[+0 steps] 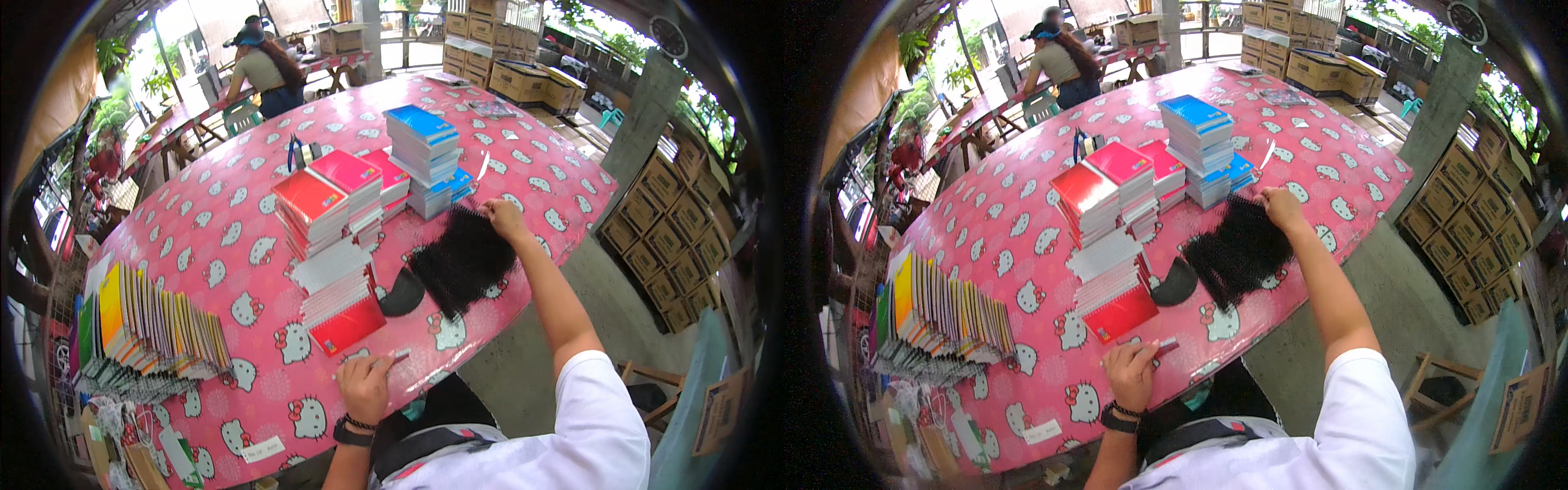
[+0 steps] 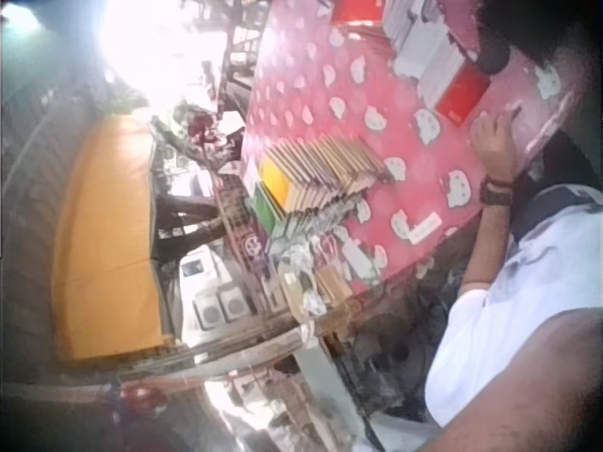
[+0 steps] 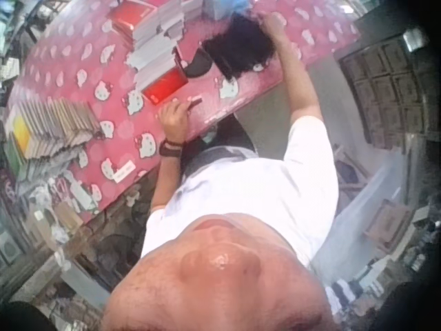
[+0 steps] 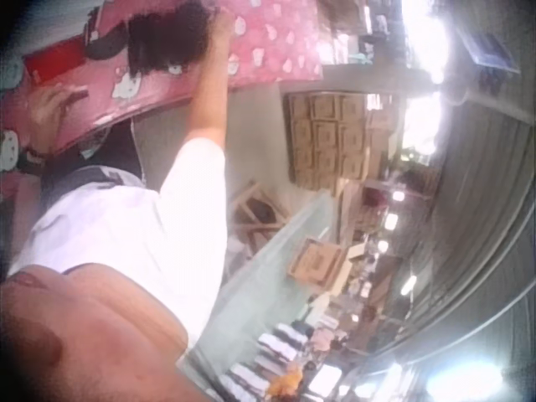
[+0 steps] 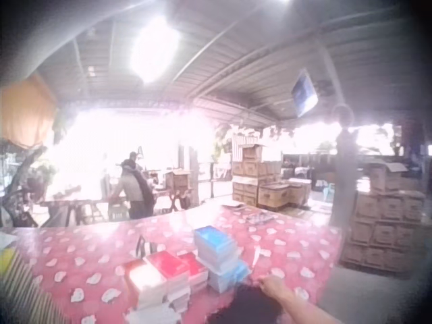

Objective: The person organizes stacks of notebooks on a table, packs a stack of blue notebooks into a large cardboard box, and then manually feeds spiral binding elements through the punched holes of red notebooks.

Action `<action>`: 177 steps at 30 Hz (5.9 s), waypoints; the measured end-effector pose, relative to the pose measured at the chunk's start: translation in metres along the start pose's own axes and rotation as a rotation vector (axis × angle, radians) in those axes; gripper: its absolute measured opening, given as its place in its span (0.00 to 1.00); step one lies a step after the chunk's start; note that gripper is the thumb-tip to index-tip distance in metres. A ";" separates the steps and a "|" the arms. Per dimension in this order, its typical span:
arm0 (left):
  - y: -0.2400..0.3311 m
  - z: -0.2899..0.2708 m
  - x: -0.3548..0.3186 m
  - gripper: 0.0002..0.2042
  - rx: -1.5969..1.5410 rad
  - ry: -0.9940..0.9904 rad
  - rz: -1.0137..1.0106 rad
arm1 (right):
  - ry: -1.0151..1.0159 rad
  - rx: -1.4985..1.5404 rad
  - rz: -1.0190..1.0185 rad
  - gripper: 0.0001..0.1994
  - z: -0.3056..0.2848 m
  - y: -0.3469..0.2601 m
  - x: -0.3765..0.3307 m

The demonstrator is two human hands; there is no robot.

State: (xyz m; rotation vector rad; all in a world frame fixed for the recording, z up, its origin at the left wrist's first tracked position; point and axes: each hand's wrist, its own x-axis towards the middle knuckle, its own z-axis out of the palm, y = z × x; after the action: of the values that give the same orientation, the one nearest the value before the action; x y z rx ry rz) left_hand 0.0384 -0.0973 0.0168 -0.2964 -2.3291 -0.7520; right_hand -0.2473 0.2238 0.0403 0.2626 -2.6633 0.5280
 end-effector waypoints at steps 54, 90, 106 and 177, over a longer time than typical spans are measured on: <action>0.000 -0.026 -0.023 0.10 0.020 -0.049 -0.180 | -0.812 0.790 -0.358 0.16 -0.023 -0.184 -0.180; -0.013 0.007 -0.015 0.11 0.216 0.005 -0.012 | -0.303 0.481 -0.365 0.31 0.003 -0.168 -0.159; -0.259 -0.300 -0.212 0.33 1.077 0.373 -1.127 | -0.967 0.820 -0.060 0.16 0.037 -0.211 -0.192; -0.264 -0.466 -0.191 0.32 0.666 -0.510 -1.287 | -0.691 0.501 0.001 0.31 0.036 -0.253 -0.199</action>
State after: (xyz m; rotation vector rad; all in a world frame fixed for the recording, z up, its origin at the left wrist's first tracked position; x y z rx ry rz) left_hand 0.3236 -0.5866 0.0622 1.5821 -2.9230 -0.3541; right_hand -0.0161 -0.0005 0.0063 0.6952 -3.1232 1.3051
